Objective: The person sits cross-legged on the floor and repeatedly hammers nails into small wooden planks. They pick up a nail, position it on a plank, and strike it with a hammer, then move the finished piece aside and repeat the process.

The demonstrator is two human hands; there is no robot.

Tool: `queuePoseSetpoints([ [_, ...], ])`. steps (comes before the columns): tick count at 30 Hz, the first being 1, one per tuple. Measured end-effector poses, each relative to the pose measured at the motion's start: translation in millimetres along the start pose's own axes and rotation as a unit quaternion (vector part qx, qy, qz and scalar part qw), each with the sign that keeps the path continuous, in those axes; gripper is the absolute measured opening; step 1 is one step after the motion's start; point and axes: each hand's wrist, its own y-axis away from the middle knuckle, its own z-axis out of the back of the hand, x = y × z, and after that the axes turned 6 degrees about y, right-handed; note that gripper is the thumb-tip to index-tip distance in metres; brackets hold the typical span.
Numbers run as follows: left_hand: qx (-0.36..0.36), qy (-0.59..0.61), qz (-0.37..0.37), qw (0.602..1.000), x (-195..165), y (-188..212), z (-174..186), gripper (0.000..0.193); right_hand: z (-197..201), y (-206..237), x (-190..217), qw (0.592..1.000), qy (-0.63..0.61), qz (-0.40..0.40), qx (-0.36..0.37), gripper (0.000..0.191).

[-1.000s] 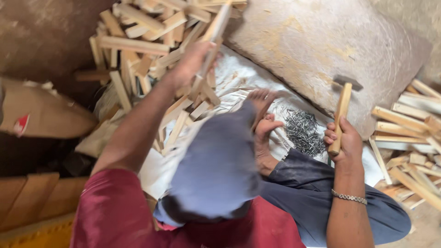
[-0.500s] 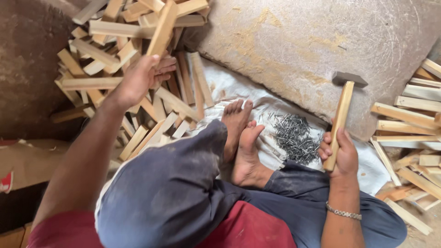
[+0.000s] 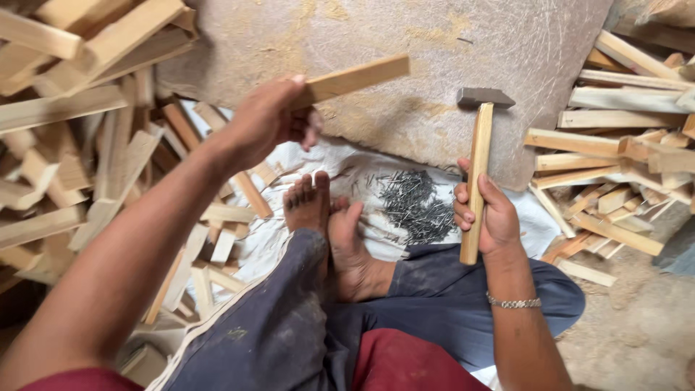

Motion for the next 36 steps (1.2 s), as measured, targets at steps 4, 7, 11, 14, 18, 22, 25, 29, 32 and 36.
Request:
queuePoseSetpoints([
  [4,-0.018,-0.008,0.039,0.999,23.1,-37.7,0.6,0.029,-10.0,2.9,4.9,1.0,-0.008,-0.002,-0.02,0.051],
  [7,-0.001,-0.324,-0.167,0.931,32.3,-48.8,7.3,0.029,-17.1,-2.4,4.4,1.0,-0.018,-0.002,-0.018,0.052],
  [11,-0.05,-0.539,-0.239,0.806,42.0,-54.9,6.8,0.039,-29.0,-2.6,-5.4,0.999,-0.033,0.009,-0.025,0.053],
  [14,-0.085,-0.604,-0.317,0.726,45.4,-61.1,4.4,0.041,-37.3,-5.1,-7.9,0.999,-0.039,0.017,-0.031,0.053],
  [18,-0.098,-0.625,-0.338,0.697,46.7,-68.0,1.8,0.033,-42.3,-4.3,-10.7,0.998,-0.042,0.018,-0.049,0.053],
  [22,-0.122,-0.648,-0.361,0.66,48.8,-61.2,-0.5,0.042,-29.8,-7.0,-17.9,0.997,0.009,0.022,-0.069,0.053],
  [25,-0.14,-0.598,-0.329,0.717,53.9,-29.7,-2.1,0.048,-11.5,-10.7,-22.9,0.993,0.06,0.015,-0.103,0.052],
  [29,-0.161,-0.547,-0.385,0.726,58.3,47.0,2.8,0.044,11.8,-21.6,-23.4,0.979,0.163,0.007,-0.125,0.046],
  [32,-0.263,-0.525,-0.376,0.716,60.9,122.0,16.8,0.036,26.5,-22.9,-20.1,0.976,0.2,0.021,-0.089,0.029],
  [36,-0.372,-0.386,-0.538,0.65,72.2,201.5,66.0,0.013,51.3,-29.7,-14.2,0.969,0.231,0.037,-0.085,0.028],
])
